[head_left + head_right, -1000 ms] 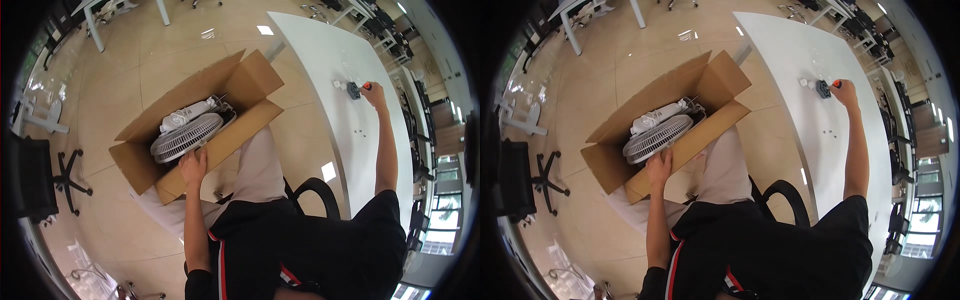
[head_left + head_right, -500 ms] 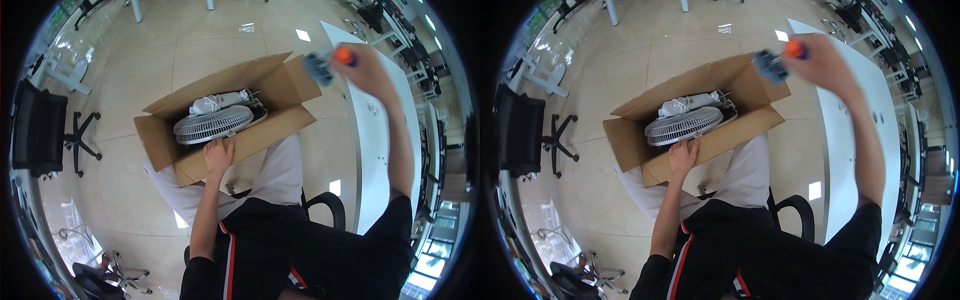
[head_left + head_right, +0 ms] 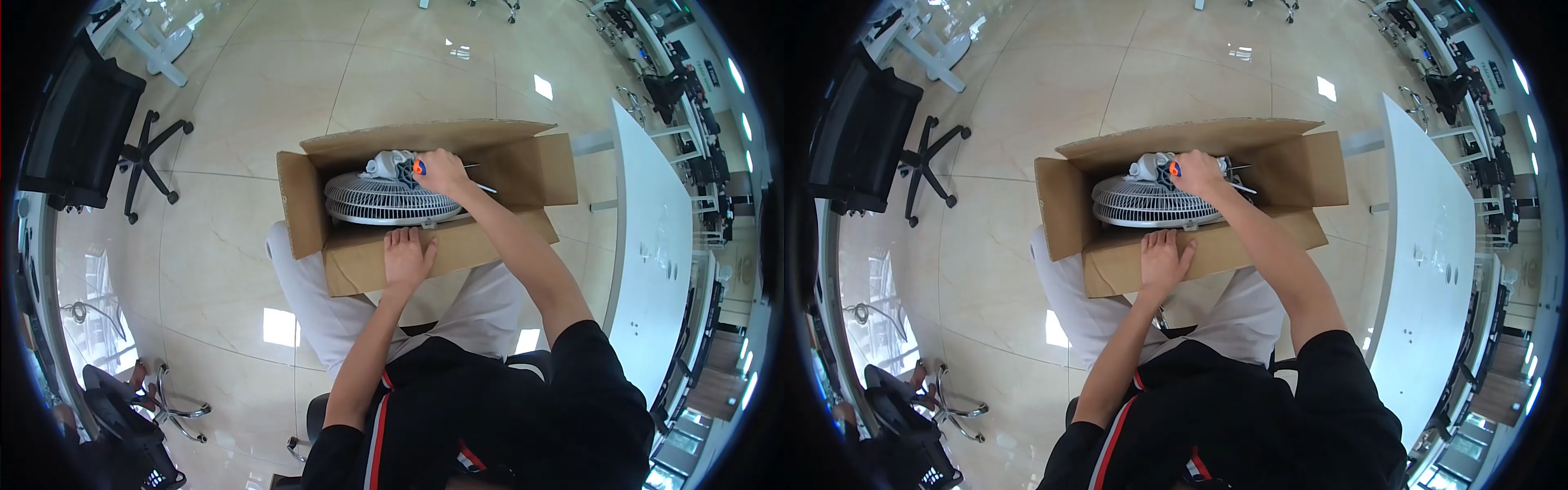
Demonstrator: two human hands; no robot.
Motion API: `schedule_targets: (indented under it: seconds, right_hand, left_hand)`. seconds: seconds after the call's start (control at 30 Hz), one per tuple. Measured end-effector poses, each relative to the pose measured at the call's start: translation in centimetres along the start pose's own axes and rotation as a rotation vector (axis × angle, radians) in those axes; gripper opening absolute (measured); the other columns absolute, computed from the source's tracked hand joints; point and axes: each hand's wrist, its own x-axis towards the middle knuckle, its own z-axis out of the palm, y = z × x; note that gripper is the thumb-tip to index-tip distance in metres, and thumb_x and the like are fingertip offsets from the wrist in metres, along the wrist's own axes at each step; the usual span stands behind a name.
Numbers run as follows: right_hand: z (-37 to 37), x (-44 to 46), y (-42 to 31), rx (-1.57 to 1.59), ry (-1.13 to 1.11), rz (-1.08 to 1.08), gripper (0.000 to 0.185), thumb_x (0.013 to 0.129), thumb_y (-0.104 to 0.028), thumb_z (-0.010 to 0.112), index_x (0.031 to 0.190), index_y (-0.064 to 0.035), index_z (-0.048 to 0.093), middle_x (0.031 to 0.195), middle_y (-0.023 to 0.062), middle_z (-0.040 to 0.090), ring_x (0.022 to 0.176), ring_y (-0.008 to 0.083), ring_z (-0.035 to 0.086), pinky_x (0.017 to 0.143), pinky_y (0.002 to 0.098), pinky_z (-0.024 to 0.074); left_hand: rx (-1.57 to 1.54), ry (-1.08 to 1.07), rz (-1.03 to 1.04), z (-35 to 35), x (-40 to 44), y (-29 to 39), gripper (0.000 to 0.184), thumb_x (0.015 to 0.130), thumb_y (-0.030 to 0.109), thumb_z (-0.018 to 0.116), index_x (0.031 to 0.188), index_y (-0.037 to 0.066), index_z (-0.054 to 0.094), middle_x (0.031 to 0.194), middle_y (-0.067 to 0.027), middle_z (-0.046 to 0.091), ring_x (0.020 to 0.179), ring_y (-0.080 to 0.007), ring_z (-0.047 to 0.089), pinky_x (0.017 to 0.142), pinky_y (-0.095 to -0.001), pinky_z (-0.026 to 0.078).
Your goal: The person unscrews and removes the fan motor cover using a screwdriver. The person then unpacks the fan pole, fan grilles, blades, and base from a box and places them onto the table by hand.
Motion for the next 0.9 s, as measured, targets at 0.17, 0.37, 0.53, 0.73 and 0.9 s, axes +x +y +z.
schedule_targets:
  seconds: [0.17, 0.37, 0.53, 0.73, 0.9]
  right_hand:
    - [2.4, 2.1, -0.6, 0.044, -0.022, 0.014, 0.028, 0.081, -0.027, 0.077, 0.105, -0.0119, 0.076, 0.095, 0.0183, 0.076, 0.092, 0.0377, 0.074, 0.085, 0.0478, 0.0604]
    - [4.5, 2.4, -2.6, 0.009, -0.015, -0.124, 0.027, 0.081, -0.025, 0.077, 0.105, -0.0111, 0.075, 0.092, 0.0189, 0.075, 0.090, 0.0375, 0.074, 0.082, 0.0480, 0.0604]
    - [5.2, 2.0, -1.9, 0.035, 0.003, -0.128, 0.038, 0.081, -0.026, 0.077, 0.113, -0.0061, 0.070, 0.092, 0.0207, 0.075, 0.090, 0.0389, 0.074, 0.081, 0.0482, 0.0606]
    - [-1.8, -5.6, -0.2, 0.308, 0.037, 0.088, 0.046, 0.084, -0.031, 0.075, 0.117, -0.0019, 0.061, 0.096, 0.0251, 0.073, 0.094, 0.0432, 0.071, 0.084, 0.0533, 0.0578]
    - [-12.1, -15.6, 4.5, 0.383, 0.275, 0.048, 0.028, 0.085, -0.022, 0.067, 0.106, -0.0050, 0.063, 0.088, 0.0219, 0.069, 0.086, 0.0433, 0.068, 0.077, 0.0528, 0.0554]
  left_hand:
    - [-0.022, 0.059, 0.015, 0.3, 0.0, -0.1, 0.052, 0.097, 0.043, 0.063, 0.118, -0.004, 0.065, 0.113, -0.0201, 0.069, 0.112, -0.0353, 0.061, 0.108, -0.0480, 0.040]
    - [-0.060, 0.089, 0.025, 0.4, 0.2, -0.2, 0.052, 0.095, 0.042, 0.064, 0.119, -0.005, 0.064, 0.115, -0.0203, 0.068, 0.113, -0.0358, 0.060, 0.109, -0.0483, 0.040]
    - [-0.082, 0.075, 0.031, 0.5, 0.3, -0.2, 0.053, 0.095, 0.041, 0.064, 0.117, -0.007, 0.063, 0.115, -0.0216, 0.067, 0.113, -0.0376, 0.059, 0.109, -0.0494, 0.039]
    - [0.038, 0.032, 0.042, -0.2, 0.1, 0.3, 0.047, 0.096, 0.041, 0.064, 0.117, -0.001, 0.066, 0.112, -0.0215, 0.069, 0.110, -0.0370, 0.062, 0.100, -0.0493, 0.043]
    - [0.068, 0.132, 0.181, 1.7, 0.3, -1.0, 0.050, 0.099, 0.043, 0.062, 0.124, 0.000, 0.067, 0.121, -0.0227, 0.070, 0.113, -0.0404, 0.064, 0.102, -0.0507, 0.044]
